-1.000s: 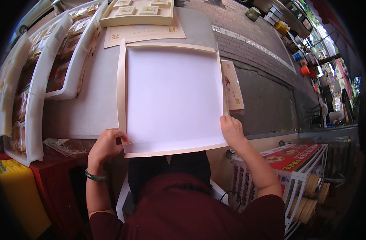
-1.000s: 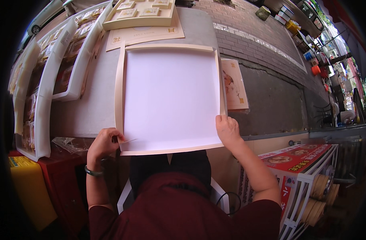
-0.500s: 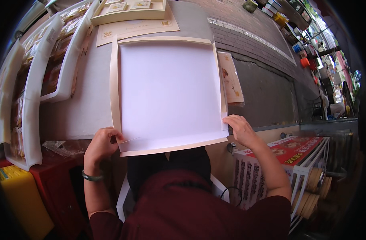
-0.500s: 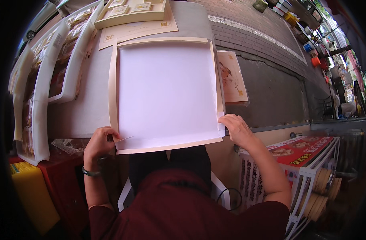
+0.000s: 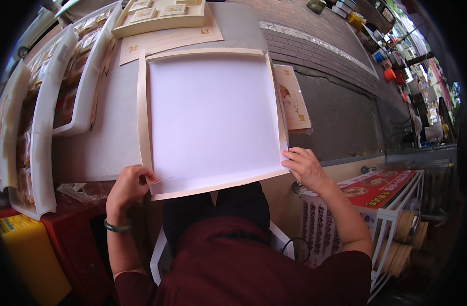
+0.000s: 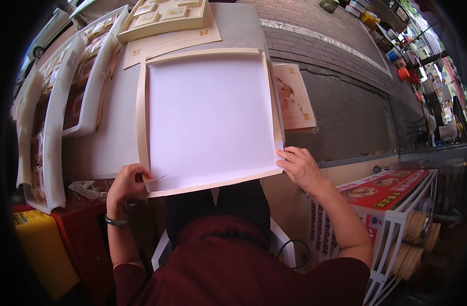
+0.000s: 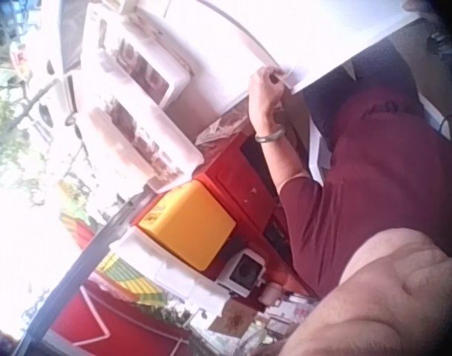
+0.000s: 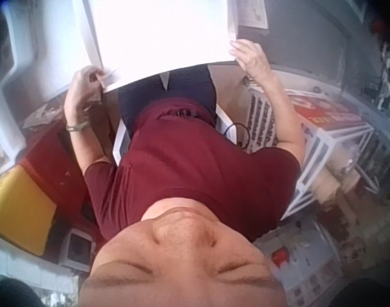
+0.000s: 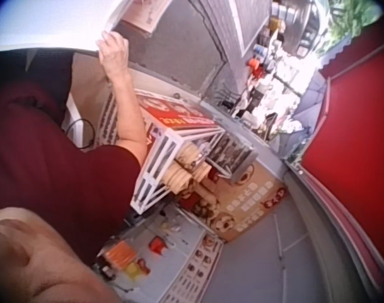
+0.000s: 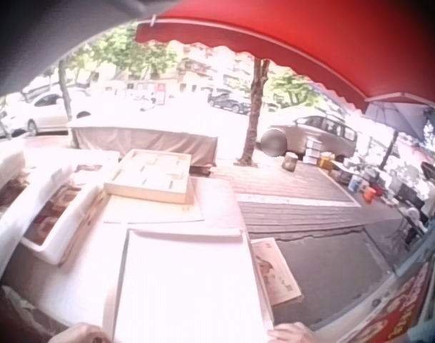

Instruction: The person assembles a large white and gold gift box by folding the cardboard sides upward and securing the corners together by hand.

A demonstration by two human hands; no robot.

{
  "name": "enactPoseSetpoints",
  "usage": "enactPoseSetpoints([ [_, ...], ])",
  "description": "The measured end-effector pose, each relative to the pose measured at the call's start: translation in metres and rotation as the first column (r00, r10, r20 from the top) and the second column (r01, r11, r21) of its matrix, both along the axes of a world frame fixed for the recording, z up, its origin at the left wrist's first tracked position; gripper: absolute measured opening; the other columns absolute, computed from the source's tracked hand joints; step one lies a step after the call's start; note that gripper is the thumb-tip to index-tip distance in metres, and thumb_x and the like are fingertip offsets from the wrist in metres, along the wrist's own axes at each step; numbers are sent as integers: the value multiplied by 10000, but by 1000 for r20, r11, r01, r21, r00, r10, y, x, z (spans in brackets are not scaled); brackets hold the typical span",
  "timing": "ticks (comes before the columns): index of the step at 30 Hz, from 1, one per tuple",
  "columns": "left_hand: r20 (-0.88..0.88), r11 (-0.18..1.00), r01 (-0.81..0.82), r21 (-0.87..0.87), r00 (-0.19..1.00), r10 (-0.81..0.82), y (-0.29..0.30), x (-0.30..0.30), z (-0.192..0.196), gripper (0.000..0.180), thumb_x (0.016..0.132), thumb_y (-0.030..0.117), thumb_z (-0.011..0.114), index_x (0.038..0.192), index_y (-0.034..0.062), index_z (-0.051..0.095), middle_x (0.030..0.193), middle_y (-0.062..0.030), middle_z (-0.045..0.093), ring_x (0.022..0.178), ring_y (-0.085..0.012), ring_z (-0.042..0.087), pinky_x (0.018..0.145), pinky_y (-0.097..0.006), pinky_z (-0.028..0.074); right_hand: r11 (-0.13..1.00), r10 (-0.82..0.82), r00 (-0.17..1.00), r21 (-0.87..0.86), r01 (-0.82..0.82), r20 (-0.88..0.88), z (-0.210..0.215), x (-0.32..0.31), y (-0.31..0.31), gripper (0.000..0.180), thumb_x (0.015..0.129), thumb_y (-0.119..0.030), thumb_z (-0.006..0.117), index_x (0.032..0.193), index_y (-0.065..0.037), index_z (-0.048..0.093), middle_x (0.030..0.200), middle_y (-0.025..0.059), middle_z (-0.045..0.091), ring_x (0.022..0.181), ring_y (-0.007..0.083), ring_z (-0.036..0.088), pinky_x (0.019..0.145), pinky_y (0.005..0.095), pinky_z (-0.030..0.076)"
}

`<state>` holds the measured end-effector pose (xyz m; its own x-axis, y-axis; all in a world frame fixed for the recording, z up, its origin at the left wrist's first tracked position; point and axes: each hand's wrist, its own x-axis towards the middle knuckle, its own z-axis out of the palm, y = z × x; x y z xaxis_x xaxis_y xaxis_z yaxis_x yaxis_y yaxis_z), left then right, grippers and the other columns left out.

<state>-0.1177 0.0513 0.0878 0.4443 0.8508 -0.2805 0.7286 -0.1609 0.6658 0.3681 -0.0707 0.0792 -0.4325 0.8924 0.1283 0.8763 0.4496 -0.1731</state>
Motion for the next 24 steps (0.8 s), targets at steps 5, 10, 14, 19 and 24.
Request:
enactPoseSetpoints([
  [5,-16,1000,-13,-23,1000,13,0,3,3,171,686,-79,660,833,-15,720,797,-146,698,708,-257,661,699,-336,535,997,-47,996,-57,43,-70,-6,5,2,159,790,-26,743,943,-69,726,1232,81,677,1123,296,634,939,420,504],
  [10,-28,999,-20,-27,999,19,-1,5,7,156,694,-63,675,837,-20,721,799,-145,702,715,-252,671,708,-332,539,964,-195,953,-225,142,-232,-12,3,-1,129,821,-2,728,948,-9,705,1234,116,648,1021,319,673,879,381,544],
  [14,-34,1000,-11,-26,999,10,0,7,9,140,701,-50,687,834,-22,722,805,-147,706,708,-246,673,704,-333,542,962,-215,913,-237,137,-345,-14,2,3,114,828,26,716,937,13,688,1193,131,637,966,316,679,832,367,557],
  [19,-47,999,4,-47,999,-6,2,8,8,139,702,-54,684,833,-29,721,805,-151,706,695,-244,682,694,-330,543,970,-176,906,-224,93,-386,-8,3,15,150,806,58,722,936,13,663,1107,119,644,868,283,671,775,356,550],
  [24,-31,1000,20,-20,999,-21,1,5,6,154,693,-62,680,839,-33,721,798,-151,702,697,-242,698,676,-328,547,852,-424,816,-478,213,-392,6,-6,25,238,760,93,732,932,-3,597,1012,113,636,732,244,615,700,330,522],
])
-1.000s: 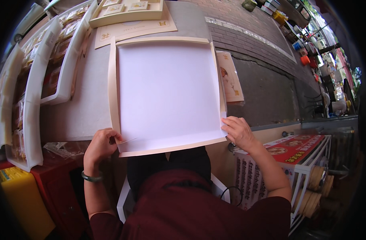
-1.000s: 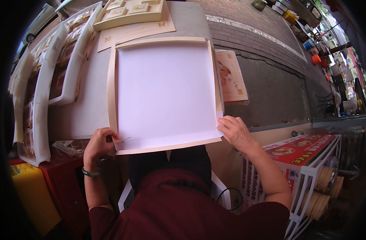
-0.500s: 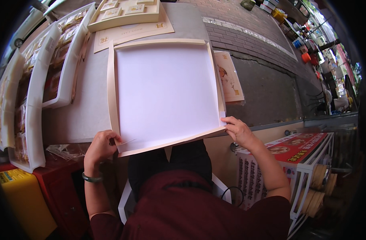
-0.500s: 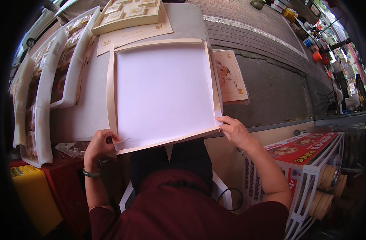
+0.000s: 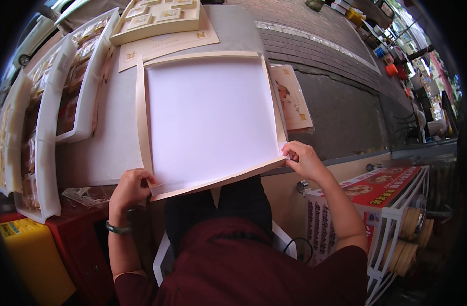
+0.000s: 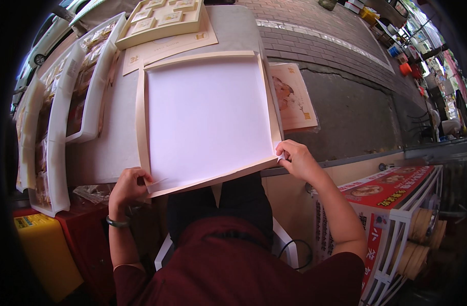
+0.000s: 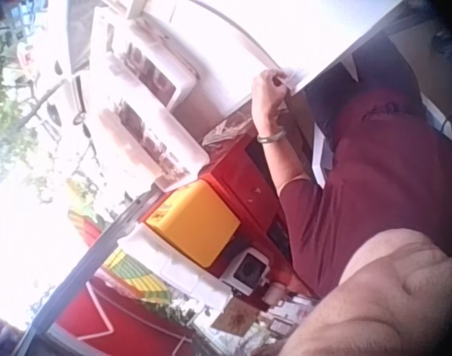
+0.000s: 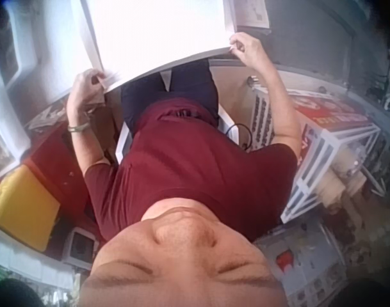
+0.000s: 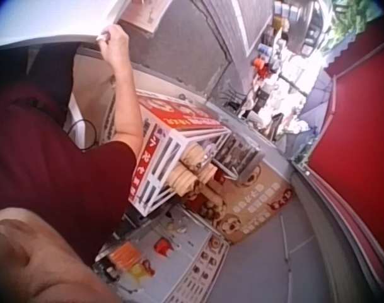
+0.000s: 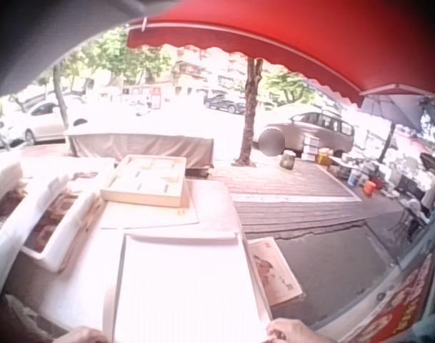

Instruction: The person assembles a large white and gold gift box by folding the cardboard sides upward and securing the corners together by hand.

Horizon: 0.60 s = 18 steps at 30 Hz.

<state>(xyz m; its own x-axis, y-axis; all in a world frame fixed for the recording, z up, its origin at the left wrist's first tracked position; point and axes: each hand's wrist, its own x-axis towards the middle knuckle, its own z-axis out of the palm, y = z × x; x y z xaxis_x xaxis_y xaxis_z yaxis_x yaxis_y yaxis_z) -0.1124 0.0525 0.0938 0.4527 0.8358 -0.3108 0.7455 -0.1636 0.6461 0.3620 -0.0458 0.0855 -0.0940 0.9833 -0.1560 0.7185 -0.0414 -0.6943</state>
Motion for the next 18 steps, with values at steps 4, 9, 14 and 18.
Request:
enactPoseSetpoints([
  [4,14,1000,8,-1,1000,-8,0,1,-3,183,673,-73,670,843,-30,723,792,-149,696,692,-240,700,665,-331,549,999,-24,996,31,21,91,4,-9,1,276,756,110,709,955,-27,575,973,121,613,728,240,609,709,338,526],
  [9,-1,1000,16,15,1000,-16,0,1,-3,206,651,-82,646,833,-25,723,789,-151,694,679,-242,693,663,-336,550,960,-146,953,269,73,265,-2,-32,-7,354,767,123,688,1049,-41,550,985,133,609,841,243,658,754,347,539],
  [14,22,999,18,34,1000,-19,-1,1,-3,203,656,-88,633,826,-21,721,790,-152,694,673,-240,688,660,-338,548,930,-260,961,295,221,99,-9,-28,-14,292,783,122,707,995,-15,559,950,121,625,830,213,690,712,317,553],
  [18,21,999,10,30,1000,-10,-1,2,-4,198,667,-93,622,825,-22,718,789,-152,692,674,-239,686,660,-338,546,947,-250,968,217,239,27,-9,-22,-12,229,787,102,737,924,2,583,891,109,642,722,174,691,638,285,558],
])
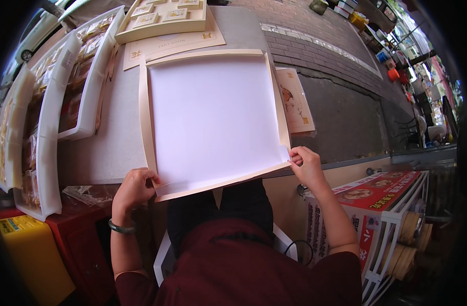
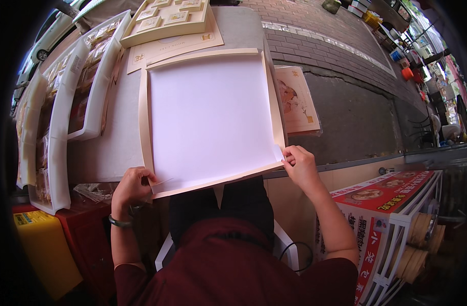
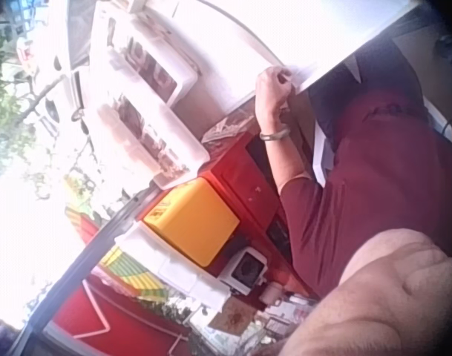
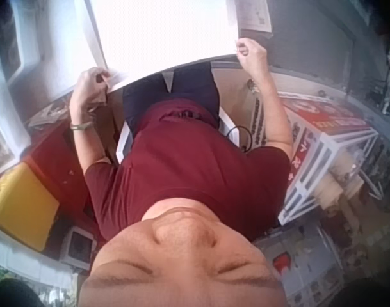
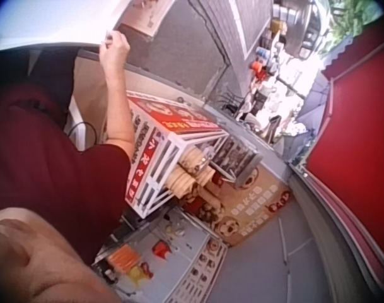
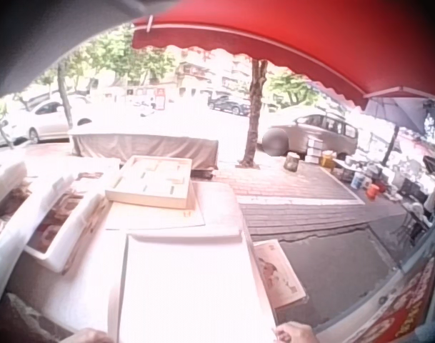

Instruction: The person assembles a large white and gold gift box by folding the cardboard sides upward and securing the corners together by hand.

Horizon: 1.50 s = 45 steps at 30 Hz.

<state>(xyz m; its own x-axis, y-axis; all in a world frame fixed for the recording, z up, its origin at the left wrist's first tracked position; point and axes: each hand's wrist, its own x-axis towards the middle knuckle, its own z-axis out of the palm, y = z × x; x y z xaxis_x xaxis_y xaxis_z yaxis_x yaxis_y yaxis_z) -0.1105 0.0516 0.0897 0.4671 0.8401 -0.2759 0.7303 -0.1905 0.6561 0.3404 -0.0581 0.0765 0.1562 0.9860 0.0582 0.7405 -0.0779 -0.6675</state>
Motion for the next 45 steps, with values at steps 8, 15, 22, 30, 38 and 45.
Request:
enactPoseSetpoints([
  [8,-8,1000,10,6,1000,-10,1,2,3,186,677,-87,615,821,-27,715,788,-158,689,678,-242,689,664,-337,546,996,8,1000,-87,-10,-24,4,3,3,162,795,84,741,881,12,623,841,101,661,736,167,701,646,277,556],
  [15,-12,1000,23,18,1000,-23,2,0,1,183,684,-85,620,825,-24,720,795,-158,692,682,-246,694,669,-336,550,985,170,983,-38,-168,64,8,3,2,170,783,103,700,911,-9,690,891,117,668,819,256,692,733,325,551],
  [22,-4,1000,12,10,1000,-12,1,0,1,189,690,-88,626,835,-20,726,802,-157,695,694,-248,697,673,-332,551,954,270,959,-159,-253,93,8,6,-3,216,783,104,676,936,-37,734,944,137,674,866,326,678,766,369,546],
  [30,-18,1000,12,22,1000,-12,2,0,4,184,691,-89,627,831,-18,725,813,-157,694,706,-261,693,676,-341,547,857,453,890,-298,-419,49,21,4,4,239,820,65,651,1013,-47,738,967,144,662,947,333,667,851,389,541],
  [38,-4,1000,4,26,1000,-4,2,-2,1,179,699,-85,633,837,-16,725,817,-154,699,712,-268,693,678,-342,547,848,506,852,-260,-463,135,22,4,0,253,825,56,643,1044,-48,716,961,125,643,941,329,659,843,400,544],
  [45,-11,1000,-8,-10,1000,8,2,-1,2,176,701,-86,637,839,-20,725,813,-150,703,712,-250,695,676,-331,544,903,427,862,-95,-418,274,0,12,-5,193,820,30,675,973,-81,712,912,101,637,866,310,657,749,398,557],
])
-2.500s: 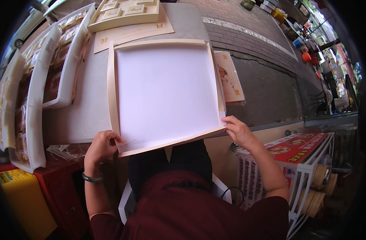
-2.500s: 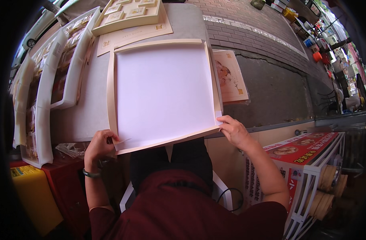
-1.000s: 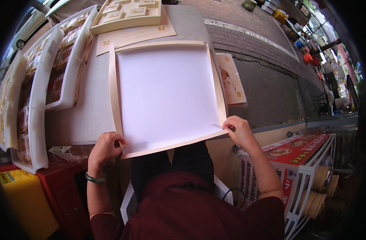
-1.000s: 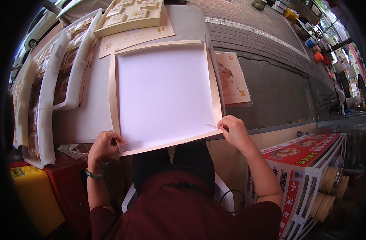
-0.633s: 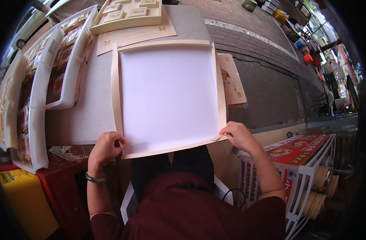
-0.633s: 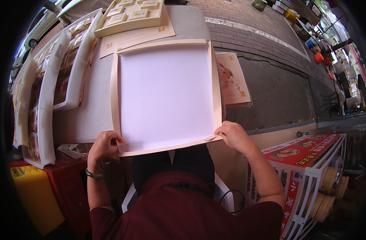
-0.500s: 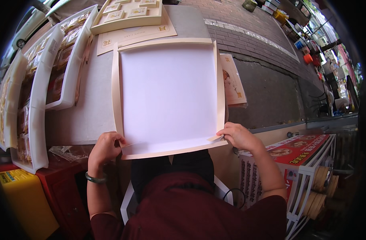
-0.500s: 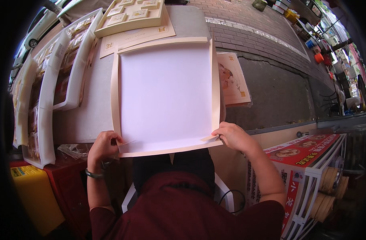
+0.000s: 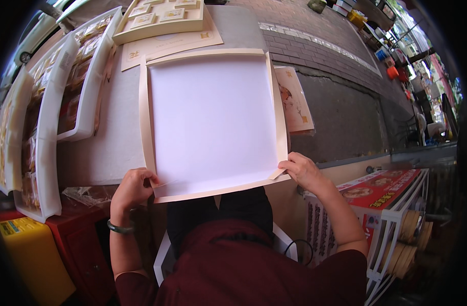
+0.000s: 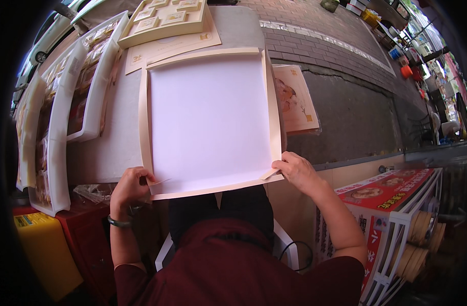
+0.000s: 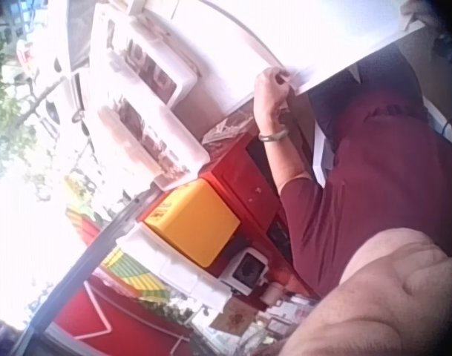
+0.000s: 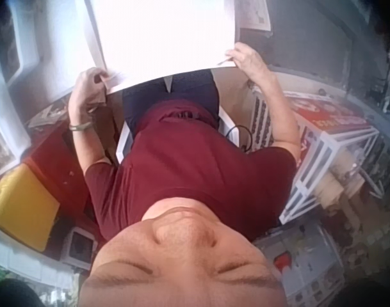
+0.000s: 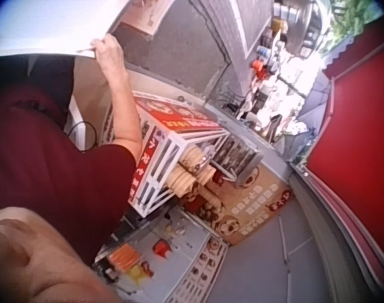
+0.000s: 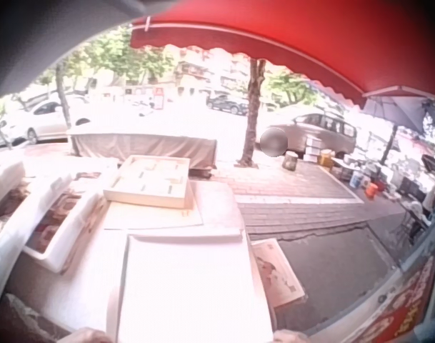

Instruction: The person assembles a large white and gold gift box by folding the cardboard sides upward and securing the corners together by hand.

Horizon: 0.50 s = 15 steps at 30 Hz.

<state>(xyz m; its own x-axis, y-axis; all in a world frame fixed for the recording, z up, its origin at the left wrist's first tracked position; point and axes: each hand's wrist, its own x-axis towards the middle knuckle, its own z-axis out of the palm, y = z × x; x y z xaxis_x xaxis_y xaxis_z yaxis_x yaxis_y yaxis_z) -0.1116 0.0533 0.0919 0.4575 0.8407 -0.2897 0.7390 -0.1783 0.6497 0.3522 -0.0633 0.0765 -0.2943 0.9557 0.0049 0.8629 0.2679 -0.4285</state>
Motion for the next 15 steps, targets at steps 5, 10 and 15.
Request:
enactPoseSetpoints([
  [5,-7,1000,-5,-12,1000,5,0,1,4,167,704,-83,642,837,-24,723,809,-149,705,711,-249,695,679,-330,544,999,-13,994,-40,8,-111,-1,9,4,200,793,55,695,945,-74,708,875,103,625,829,312,662,737,377,552],
  [10,-15,1000,-5,-16,1000,4,0,2,5,158,706,-74,650,837,-24,723,807,-154,708,716,-263,700,688,-336,548,995,-30,994,-101,19,-102,6,4,8,210,810,40,678,960,-95,732,873,109,642,839,316,673,727,397,542],
  [15,-12,1000,19,19,1000,-18,1,0,2,147,707,-62,667,837,-23,723,810,-162,708,717,-277,705,688,-345,552,990,135,968,4,-139,213,22,-1,22,169,794,-49,665,917,-130,748,915,67,630,843,264,631,735,374,527],
])
